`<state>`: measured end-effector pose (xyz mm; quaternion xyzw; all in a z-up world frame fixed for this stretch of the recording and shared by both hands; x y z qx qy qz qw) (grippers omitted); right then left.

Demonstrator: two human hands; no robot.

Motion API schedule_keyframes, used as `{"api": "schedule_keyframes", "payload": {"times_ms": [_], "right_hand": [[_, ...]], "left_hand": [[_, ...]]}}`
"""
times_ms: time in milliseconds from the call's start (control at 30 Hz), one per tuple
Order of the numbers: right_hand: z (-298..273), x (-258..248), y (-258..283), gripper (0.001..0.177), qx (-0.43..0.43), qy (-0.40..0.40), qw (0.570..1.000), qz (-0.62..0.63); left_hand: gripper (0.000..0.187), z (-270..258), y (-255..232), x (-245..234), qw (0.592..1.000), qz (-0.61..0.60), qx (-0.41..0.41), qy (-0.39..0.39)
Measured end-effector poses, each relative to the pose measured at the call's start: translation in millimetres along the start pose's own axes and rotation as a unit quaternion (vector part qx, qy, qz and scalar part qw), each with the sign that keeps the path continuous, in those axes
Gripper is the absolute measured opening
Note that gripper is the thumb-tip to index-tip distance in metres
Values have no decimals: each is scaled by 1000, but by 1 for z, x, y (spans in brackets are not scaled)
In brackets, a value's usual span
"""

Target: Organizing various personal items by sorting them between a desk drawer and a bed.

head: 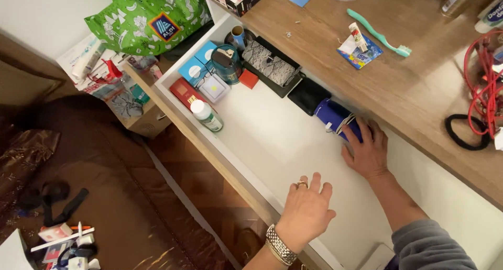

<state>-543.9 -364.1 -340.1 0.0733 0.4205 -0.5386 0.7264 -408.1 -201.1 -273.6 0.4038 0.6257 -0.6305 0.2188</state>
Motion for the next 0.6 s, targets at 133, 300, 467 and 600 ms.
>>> {"api": "schedule_keyframes", "payload": {"times_ms": [133, 300, 467, 600], "right_hand": [[-13, 13, 4, 66, 29, 27, 999, 13], [-14, 25, 3, 74, 38, 30, 998, -38], [-5, 21, -5, 70, 64, 20, 997, -43], [-6, 25, -10, 73, 72, 0, 997, -30]], "left_hand": [[53, -6, 3, -7, 1000, 7, -1, -11], [50, -9, 6, -8, 1000, -4, -19, 25], [48, -16, 10, -11, 1000, 14, -3, -11], [51, -19, 15, -8, 1000, 15, -9, -5]]}}
Point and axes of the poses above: each hand's wrist, its own z-axis towards the middle knuckle, its own x-axis out of the palm, y = z × x, the point moved 6 cm from there along z, towards the middle knuckle, and after that the axes turned 13 degrees about -z, right-handed, at the moved point
